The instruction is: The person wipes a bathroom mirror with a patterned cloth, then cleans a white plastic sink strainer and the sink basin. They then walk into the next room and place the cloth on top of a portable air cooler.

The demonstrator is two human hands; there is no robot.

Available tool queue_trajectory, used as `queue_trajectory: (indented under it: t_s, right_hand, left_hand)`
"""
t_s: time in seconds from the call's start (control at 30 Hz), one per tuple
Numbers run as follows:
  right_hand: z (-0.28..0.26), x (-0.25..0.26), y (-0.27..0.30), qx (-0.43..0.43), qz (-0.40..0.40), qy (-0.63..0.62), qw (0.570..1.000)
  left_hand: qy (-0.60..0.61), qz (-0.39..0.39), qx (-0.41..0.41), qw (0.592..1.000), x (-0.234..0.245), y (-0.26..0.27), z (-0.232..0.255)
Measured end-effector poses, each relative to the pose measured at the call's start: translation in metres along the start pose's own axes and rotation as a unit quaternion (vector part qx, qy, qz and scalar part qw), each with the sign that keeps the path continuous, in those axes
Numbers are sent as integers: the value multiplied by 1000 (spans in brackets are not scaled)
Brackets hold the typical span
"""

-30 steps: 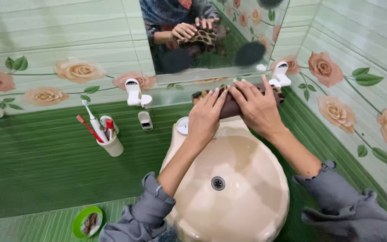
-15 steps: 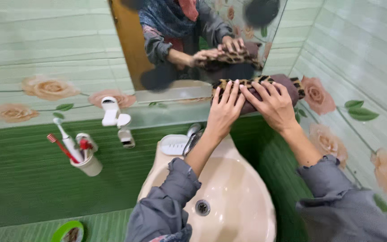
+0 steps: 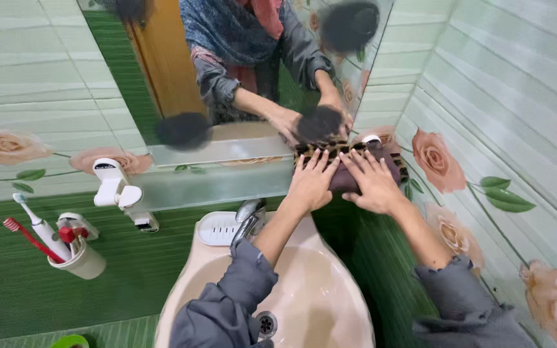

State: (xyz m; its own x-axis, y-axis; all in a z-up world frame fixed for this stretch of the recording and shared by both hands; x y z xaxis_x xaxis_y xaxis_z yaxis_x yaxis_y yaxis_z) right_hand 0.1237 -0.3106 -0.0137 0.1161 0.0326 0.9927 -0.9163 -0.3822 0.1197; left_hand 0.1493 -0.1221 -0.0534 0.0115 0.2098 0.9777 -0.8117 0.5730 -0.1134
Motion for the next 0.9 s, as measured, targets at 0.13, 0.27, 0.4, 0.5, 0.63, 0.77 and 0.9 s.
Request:
queue_trajectory:
  t_s: [0.13,0.27,0.4,0.5,0.63,0.77,0.9]
  right_hand:
    - [-14,-2,4,-18,-26,19,999]
    - [-30,0,5,-20,-25,28,999]
    - [-53,1,6,-25,-30,44,998]
    - [-71,2,4,-24,-38,49,998]
    - [-92,3,0,-7,-25,59,998]
    - [-116,3,-7,6,-21,54,998]
    - [-139,4,-14,7,-34,50,998]
  left_hand:
    - [-23,-3,4,1000,-3,8,-4]
    - [-25,-13,16,999,-4,20,-10]
    - [-28,-24,24,999,-3,30,-22]
    - [-24,-41,42,998,-3,38,-34]
    - [-27,-18,46,998,-2,57,-50]
    - [-25,-30,54,998,7,77,-67]
    - [-19,-36,65,997,15,99,-82]
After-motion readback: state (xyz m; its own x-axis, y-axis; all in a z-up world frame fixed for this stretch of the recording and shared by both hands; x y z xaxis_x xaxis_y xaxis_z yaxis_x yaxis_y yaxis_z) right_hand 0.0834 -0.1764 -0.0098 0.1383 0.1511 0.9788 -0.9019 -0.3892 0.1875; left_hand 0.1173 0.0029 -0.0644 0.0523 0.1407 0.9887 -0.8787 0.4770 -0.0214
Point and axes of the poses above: each hand's wrist, its own y-axis away from the middle knuckle, its own x-axis out of the back of the hand, z = x × y, the point moved 1 cm from there along -y, towards the middle knuckle, and after that the axes turned 14 degrees about -z, right-handed, at the moved point
